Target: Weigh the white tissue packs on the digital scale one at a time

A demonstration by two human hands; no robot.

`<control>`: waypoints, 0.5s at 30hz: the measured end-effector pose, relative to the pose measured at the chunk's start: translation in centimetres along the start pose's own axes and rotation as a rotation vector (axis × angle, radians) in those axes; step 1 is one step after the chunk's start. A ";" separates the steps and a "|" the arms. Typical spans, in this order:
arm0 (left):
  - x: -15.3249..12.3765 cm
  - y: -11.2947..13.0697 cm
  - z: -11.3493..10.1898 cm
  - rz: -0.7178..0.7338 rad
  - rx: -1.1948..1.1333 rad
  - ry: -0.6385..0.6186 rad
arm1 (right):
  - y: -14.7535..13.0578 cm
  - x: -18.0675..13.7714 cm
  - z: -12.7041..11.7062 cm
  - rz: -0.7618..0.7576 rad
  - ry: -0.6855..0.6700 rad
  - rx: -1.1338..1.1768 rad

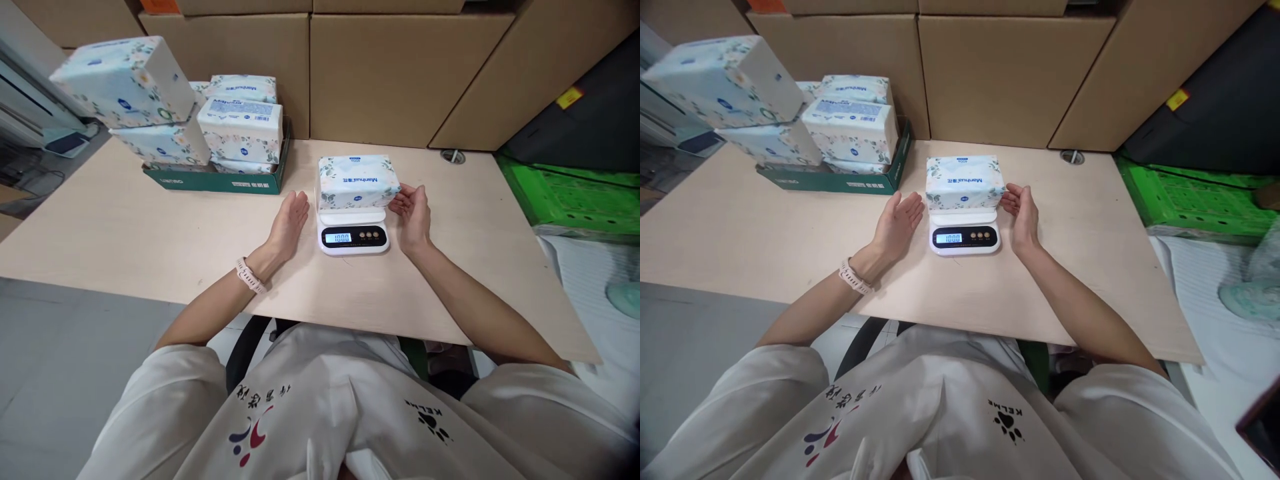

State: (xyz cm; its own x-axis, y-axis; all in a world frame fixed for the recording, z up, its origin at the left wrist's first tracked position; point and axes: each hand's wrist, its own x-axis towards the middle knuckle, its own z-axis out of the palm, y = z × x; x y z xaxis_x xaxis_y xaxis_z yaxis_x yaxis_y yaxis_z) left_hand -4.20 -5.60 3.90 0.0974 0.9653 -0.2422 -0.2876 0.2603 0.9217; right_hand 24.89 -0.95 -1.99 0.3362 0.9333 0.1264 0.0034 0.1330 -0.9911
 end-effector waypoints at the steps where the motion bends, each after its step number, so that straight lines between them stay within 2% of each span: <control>1: 0.1 0.1 -0.1 0.006 -0.002 0.004 | 0.0 0.2 0.1 0.001 -0.007 -0.001; 15: 0.0 0.6 0.1 0.057 -0.014 0.030 | -0.1 0.4 0.3 -0.009 -0.012 -0.010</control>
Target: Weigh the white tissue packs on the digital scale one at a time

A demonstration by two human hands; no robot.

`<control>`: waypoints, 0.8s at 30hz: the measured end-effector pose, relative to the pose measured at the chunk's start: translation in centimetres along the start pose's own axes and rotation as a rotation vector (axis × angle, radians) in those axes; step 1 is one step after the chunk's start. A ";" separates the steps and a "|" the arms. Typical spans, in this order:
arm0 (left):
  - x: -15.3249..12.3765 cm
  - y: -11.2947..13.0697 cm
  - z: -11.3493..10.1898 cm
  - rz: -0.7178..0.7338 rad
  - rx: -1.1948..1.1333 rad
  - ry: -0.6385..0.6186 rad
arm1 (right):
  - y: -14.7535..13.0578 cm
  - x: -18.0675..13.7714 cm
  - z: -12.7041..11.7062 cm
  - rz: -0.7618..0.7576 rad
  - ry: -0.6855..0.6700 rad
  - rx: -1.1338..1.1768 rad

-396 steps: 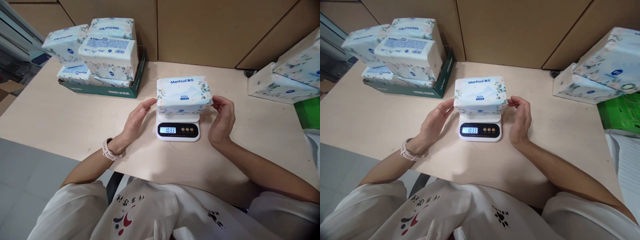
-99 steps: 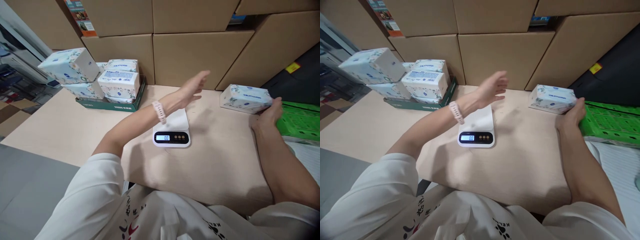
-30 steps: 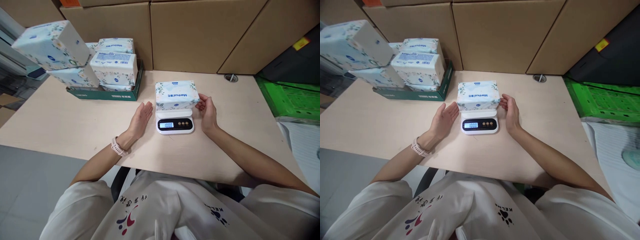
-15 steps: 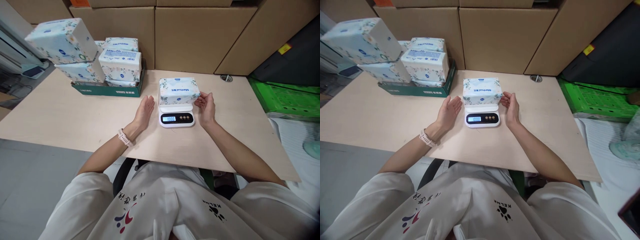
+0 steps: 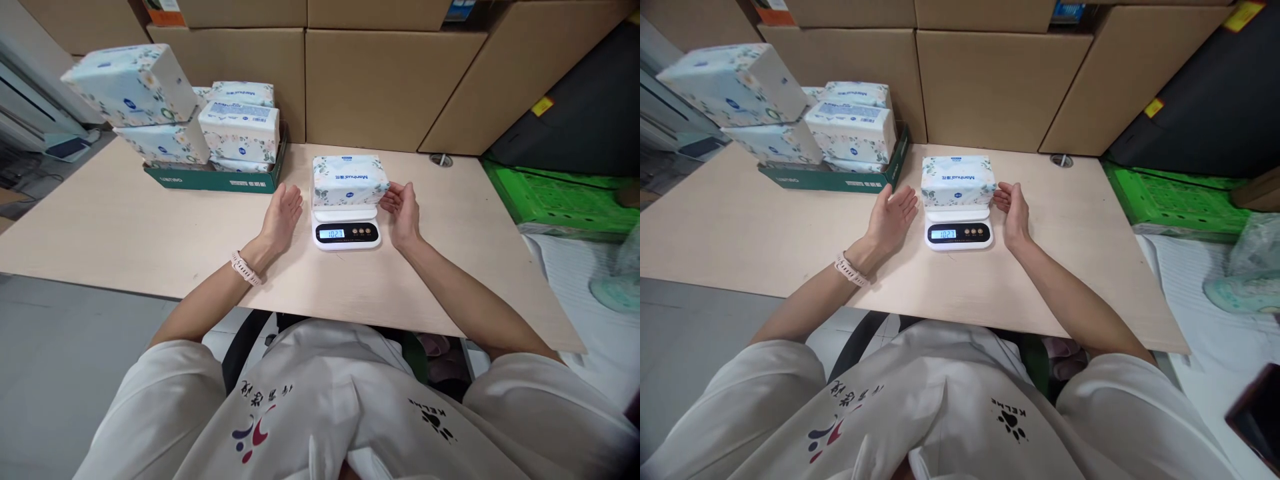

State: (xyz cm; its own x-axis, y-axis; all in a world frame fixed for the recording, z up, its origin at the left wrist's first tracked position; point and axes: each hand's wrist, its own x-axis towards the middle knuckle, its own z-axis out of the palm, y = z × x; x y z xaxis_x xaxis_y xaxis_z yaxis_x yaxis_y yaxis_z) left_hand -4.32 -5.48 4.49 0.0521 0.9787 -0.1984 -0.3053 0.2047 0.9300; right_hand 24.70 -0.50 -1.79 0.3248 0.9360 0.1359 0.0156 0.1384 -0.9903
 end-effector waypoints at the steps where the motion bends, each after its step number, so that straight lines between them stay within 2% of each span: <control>1: 0.0 0.0 -0.1 0.005 0.001 0.001 | 0.0 0.0 0.0 0.000 0.003 0.003; 6: 0.1 0.0 -0.3 0.021 -0.006 0.005 | 0.0 -0.3 0.1 -0.016 -0.006 0.011; 13: -0.4 0.5 0.0 0.015 0.002 0.025 | -0.7 -1.2 0.1 0.038 -0.001 0.065; 24: -1.0 0.1 -0.8 0.068 0.072 -0.076 | -1.2 -1.6 0.0 0.081 -0.021 0.016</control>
State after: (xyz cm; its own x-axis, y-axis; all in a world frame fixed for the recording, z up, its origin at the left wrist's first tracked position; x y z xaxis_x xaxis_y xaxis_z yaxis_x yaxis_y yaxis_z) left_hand -5.21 -6.44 4.53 0.1059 0.9880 -0.1123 -0.2419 0.1351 0.9609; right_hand 24.15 -2.16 -0.86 0.3046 0.9508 0.0559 -0.0256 0.0668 -0.9974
